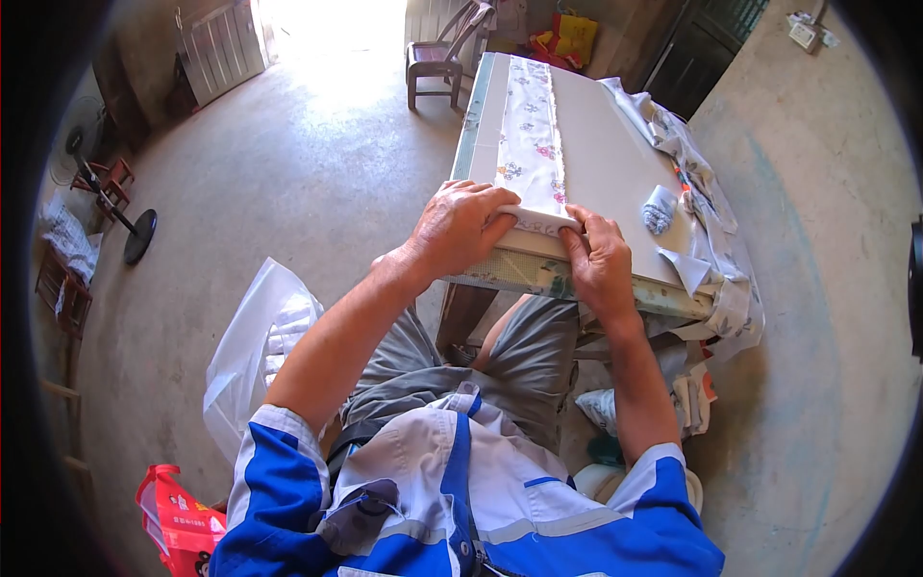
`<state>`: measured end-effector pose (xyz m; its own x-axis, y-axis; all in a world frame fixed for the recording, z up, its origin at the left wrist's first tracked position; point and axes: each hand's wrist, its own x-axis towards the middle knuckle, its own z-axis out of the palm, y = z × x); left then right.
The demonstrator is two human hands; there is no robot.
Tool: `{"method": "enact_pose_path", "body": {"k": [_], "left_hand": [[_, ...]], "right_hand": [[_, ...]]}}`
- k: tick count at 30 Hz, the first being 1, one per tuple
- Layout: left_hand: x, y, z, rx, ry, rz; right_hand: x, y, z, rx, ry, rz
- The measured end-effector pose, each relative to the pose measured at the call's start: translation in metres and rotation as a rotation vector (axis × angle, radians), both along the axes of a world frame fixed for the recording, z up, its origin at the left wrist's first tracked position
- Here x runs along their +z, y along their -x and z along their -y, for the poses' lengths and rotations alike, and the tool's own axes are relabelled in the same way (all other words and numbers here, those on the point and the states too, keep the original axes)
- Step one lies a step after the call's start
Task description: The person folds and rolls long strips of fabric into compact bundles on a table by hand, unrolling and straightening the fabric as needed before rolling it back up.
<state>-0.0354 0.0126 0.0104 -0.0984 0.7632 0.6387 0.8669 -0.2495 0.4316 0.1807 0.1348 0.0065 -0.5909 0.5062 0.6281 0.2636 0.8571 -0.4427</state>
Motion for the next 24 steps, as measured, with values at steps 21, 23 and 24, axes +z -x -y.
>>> {"method": "enact_pose_path", "body": {"k": [21,23,24], "left_hand": [[0.017,0.003,-0.014,0.186,0.302,-0.003],[0.023,0.006,-0.015,0.197,0.376,-0.003],[0.026,0.007,-0.014,0.203,0.413,-0.004]], "right_hand": [[0.001,0.016,-0.006,-0.149,0.07,0.064],[0.0,0.017,-0.008,-0.159,0.082,0.099],[0.0,0.018,-0.007,-0.192,0.064,0.118]]}}
